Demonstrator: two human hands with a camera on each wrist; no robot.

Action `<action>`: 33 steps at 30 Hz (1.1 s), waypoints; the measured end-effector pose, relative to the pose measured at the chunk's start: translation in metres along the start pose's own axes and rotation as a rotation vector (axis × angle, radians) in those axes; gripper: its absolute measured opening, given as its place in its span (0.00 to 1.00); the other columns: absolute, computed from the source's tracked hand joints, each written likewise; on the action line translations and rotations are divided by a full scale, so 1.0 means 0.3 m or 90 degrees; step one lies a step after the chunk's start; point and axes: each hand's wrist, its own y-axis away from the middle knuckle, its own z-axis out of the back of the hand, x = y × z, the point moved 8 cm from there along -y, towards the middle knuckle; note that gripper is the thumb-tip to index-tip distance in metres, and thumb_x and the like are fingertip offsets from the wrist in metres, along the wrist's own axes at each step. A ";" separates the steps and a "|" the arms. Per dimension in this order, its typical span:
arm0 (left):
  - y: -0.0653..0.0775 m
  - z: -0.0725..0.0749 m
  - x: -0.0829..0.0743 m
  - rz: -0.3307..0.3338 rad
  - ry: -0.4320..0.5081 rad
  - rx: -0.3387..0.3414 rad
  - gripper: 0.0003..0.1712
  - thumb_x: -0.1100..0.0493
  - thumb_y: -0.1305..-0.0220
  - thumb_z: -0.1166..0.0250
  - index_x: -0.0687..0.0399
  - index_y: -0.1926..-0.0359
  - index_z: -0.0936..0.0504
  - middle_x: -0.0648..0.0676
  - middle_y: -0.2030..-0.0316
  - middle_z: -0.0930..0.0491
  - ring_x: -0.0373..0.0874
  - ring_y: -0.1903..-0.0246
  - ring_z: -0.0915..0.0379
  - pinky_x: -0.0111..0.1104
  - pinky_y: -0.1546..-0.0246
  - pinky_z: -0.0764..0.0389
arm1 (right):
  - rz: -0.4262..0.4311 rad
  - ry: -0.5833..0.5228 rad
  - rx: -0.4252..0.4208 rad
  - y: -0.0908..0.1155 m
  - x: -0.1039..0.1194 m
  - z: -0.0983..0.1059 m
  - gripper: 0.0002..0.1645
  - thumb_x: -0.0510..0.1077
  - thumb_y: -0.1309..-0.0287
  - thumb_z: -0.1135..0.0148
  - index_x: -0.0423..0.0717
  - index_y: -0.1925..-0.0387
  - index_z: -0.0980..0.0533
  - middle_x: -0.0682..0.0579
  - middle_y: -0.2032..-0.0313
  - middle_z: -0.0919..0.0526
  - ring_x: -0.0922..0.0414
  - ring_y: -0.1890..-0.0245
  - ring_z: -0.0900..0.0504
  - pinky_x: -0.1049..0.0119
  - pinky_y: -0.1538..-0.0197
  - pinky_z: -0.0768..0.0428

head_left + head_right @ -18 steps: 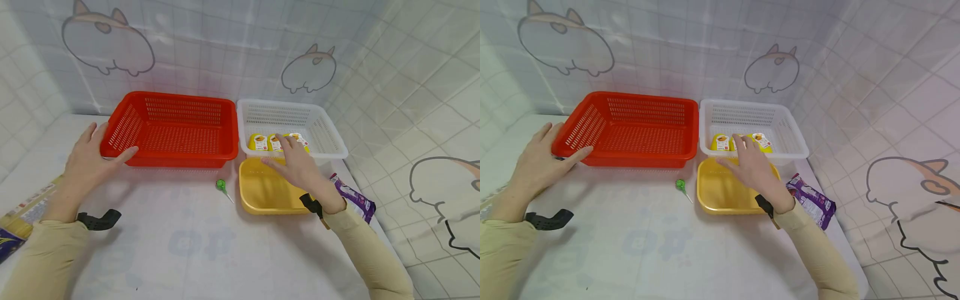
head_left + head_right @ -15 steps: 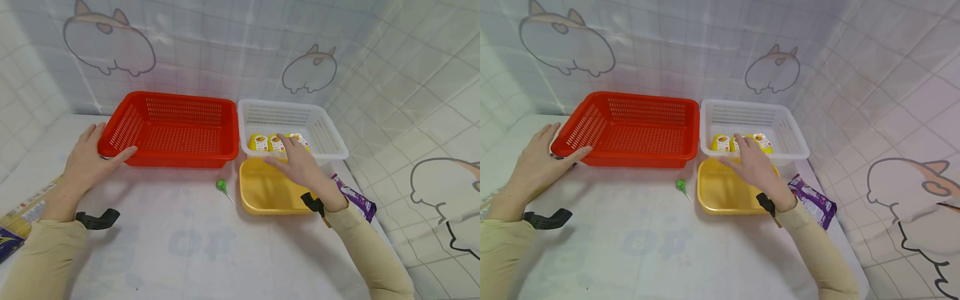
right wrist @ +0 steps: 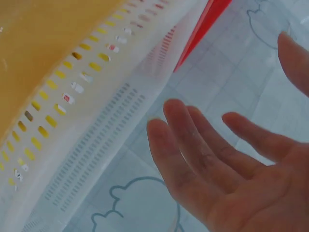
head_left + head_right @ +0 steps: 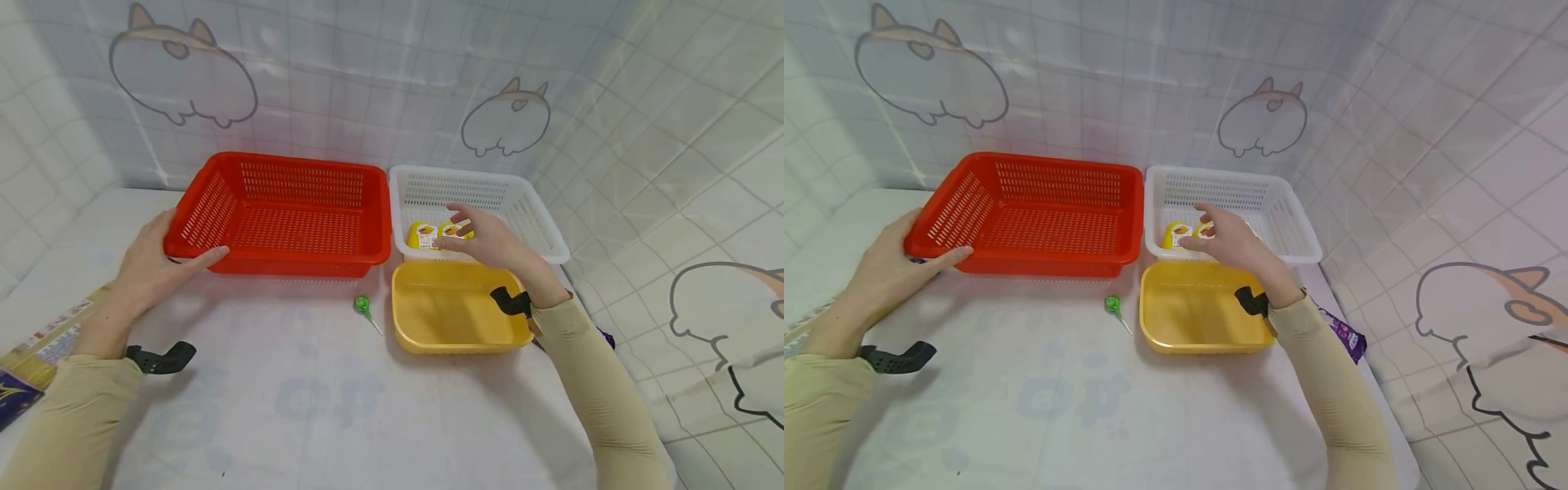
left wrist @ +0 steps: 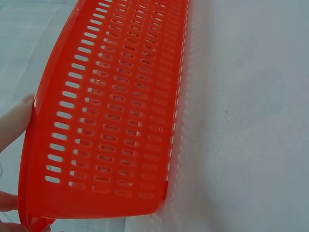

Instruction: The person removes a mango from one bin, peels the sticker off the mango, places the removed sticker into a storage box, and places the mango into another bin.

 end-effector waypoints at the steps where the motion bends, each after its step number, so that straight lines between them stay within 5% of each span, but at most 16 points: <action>1: 0.000 -0.002 0.002 0.005 0.003 0.001 0.62 0.31 0.40 0.36 0.51 0.20 0.60 0.70 0.26 0.48 0.70 0.34 0.50 0.73 0.43 0.39 | -0.002 -0.002 0.008 -0.011 -0.001 0.002 0.47 0.57 0.39 0.32 0.46 0.25 0.42 0.40 0.34 0.30 0.41 0.37 0.27 0.46 0.38 0.24; 7: 0.000 -0.014 0.017 0.037 0.020 0.013 0.67 0.29 0.41 0.37 0.55 0.20 0.66 0.71 0.25 0.51 0.71 0.32 0.51 0.73 0.43 0.39 | -0.009 -0.020 0.027 -0.080 -0.018 0.012 0.46 0.56 0.39 0.31 0.47 0.26 0.40 0.40 0.34 0.30 0.42 0.38 0.27 0.47 0.40 0.21; 16: 0.006 -0.026 0.043 0.095 0.051 0.042 0.74 0.25 0.43 0.38 0.53 0.24 0.81 0.70 0.23 0.68 0.74 0.27 0.61 0.75 0.41 0.43 | -0.042 -0.010 0.080 -0.173 -0.027 0.003 0.46 0.57 0.43 0.28 0.48 0.29 0.36 0.41 0.34 0.30 0.44 0.40 0.28 0.45 0.36 0.26; 24: 0.007 -0.033 0.047 0.089 0.063 0.052 0.72 0.27 0.41 0.38 0.54 0.24 0.81 0.71 0.23 0.66 0.74 0.28 0.59 0.74 0.41 0.41 | -0.106 0.015 0.162 -0.250 -0.056 -0.022 0.49 0.62 0.47 0.27 0.56 0.28 0.37 0.46 0.29 0.33 0.43 0.37 0.28 0.37 0.36 0.29; 33: 0.004 -0.037 0.045 0.075 0.065 0.057 0.72 0.27 0.41 0.38 0.54 0.23 0.78 0.73 0.24 0.61 0.74 0.30 0.54 0.72 0.41 0.38 | -0.128 -0.021 0.212 -0.319 -0.085 -0.056 0.44 0.54 0.45 0.26 0.51 0.30 0.34 0.42 0.30 0.33 0.45 0.39 0.26 0.48 0.34 0.26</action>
